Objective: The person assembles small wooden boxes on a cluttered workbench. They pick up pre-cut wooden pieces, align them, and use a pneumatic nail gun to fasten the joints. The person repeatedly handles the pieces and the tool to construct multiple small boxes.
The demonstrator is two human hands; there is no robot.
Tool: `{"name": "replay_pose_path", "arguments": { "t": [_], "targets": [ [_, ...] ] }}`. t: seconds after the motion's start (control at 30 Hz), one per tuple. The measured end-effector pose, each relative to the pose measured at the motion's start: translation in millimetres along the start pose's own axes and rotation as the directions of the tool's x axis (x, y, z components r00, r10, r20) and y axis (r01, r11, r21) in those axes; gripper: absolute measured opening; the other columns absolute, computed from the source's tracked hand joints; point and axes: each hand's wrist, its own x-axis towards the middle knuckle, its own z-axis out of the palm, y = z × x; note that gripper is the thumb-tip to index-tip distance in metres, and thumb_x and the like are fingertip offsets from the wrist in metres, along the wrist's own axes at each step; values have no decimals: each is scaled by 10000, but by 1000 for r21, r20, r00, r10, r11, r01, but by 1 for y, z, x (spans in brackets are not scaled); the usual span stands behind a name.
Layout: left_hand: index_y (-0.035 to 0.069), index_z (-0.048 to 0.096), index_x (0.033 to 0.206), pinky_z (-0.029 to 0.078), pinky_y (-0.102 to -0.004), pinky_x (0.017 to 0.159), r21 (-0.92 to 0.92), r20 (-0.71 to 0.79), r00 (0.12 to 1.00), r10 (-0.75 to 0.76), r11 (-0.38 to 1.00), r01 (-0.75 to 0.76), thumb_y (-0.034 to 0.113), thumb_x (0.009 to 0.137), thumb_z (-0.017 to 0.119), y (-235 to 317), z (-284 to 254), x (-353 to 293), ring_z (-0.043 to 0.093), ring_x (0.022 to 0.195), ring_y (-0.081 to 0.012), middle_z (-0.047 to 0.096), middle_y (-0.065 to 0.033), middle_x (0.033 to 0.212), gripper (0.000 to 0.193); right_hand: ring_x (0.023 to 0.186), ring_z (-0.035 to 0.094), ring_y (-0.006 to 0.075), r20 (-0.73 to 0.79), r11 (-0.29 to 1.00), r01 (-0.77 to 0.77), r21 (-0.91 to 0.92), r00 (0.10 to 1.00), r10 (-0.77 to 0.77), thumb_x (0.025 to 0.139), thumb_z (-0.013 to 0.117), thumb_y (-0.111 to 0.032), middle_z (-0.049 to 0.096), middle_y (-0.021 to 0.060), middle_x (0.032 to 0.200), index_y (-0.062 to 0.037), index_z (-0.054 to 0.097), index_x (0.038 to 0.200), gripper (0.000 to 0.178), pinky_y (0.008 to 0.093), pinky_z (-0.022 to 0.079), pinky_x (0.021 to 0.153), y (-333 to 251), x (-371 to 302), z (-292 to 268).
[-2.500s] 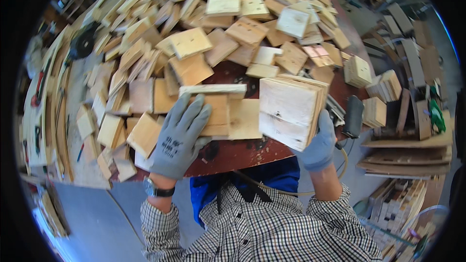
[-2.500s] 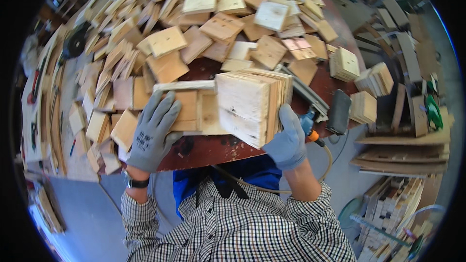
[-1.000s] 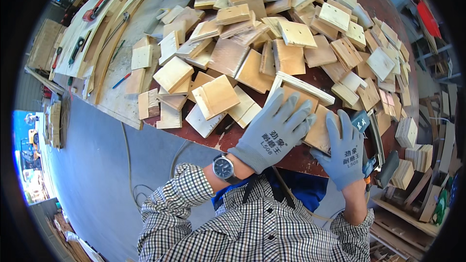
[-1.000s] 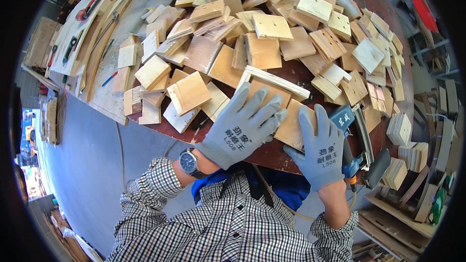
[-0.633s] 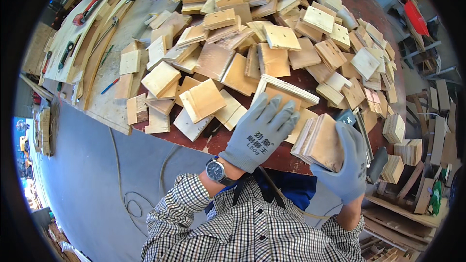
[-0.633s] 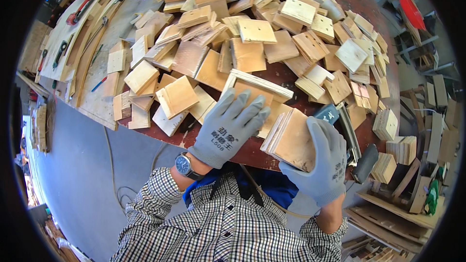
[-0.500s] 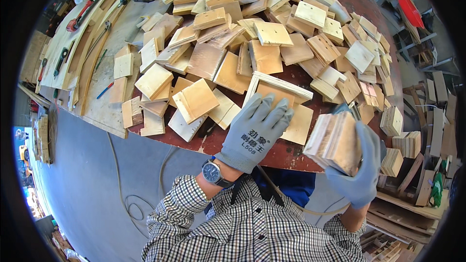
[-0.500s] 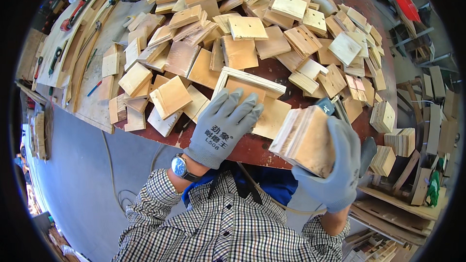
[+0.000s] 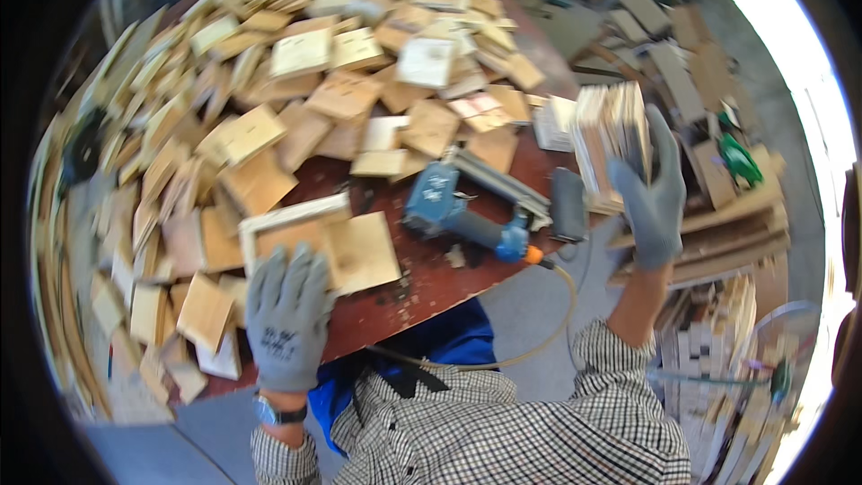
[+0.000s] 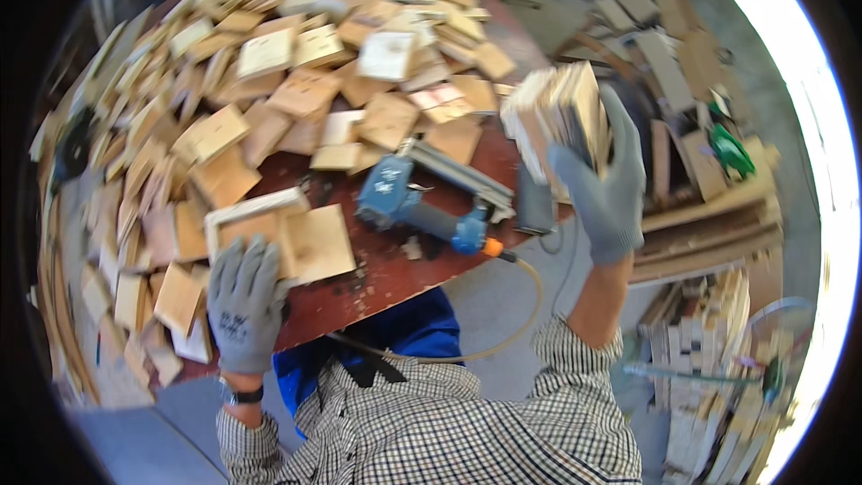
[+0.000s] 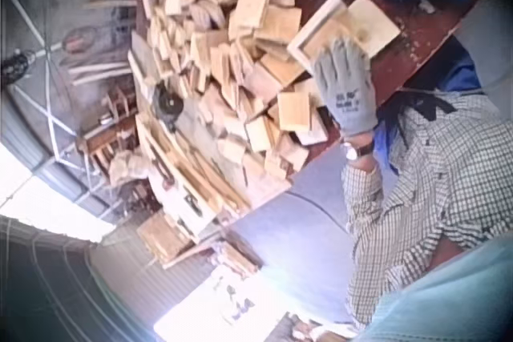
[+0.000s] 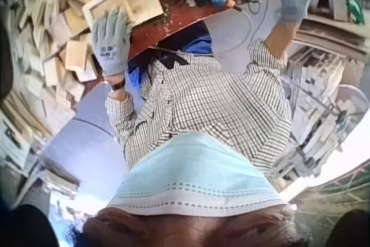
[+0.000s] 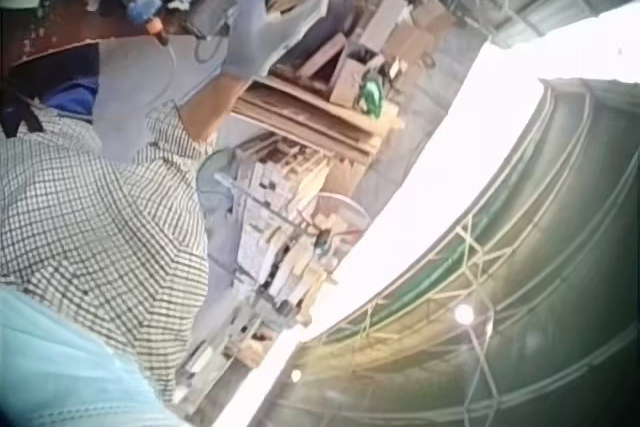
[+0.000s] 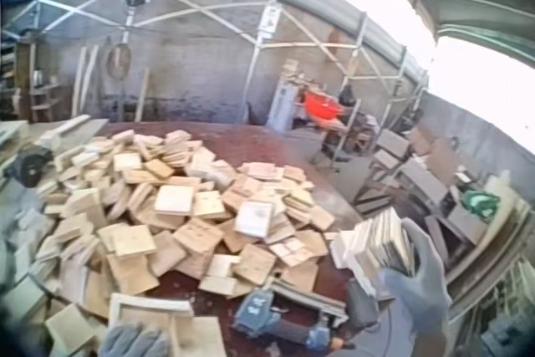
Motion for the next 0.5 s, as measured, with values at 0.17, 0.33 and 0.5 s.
{"name": "replay_pose_path", "arguments": {
  "t": [0.17,0.33,0.5],
  "targets": [
    [56,632,1425,358,-531,1241,70,32,999,8,997,-10,297,1085,524,1,7,-1,493,1465,-388,600,-142,1518,431,1273,603,387,-203,893,20,-450,971,-124,774,923,-324,581,258,1425,11,520,1501,896,453,493,1102,65,57,-39],
    [60,616,1450,345,-550,1249,109,41,999,8,994,-12,331,1091,519,1,8,-3,485,1465,-402,588,-148,1525,460,1333,590,401,31,940,-32,-341,999,45,740,923,-351,625,258,1409,11,563,1476,895,455,480,1125,86,23,-12],
    [53,614,1447,337,-563,1254,106,74,997,-1,994,-7,341,1086,525,-1,5,-3,480,1465,-417,586,-158,1523,471,1374,545,445,297,923,27,-384,950,96,775,873,-403,547,275,1490,-34,457,1563,964,482,451,1146,126,-1,41]
  ]
}}
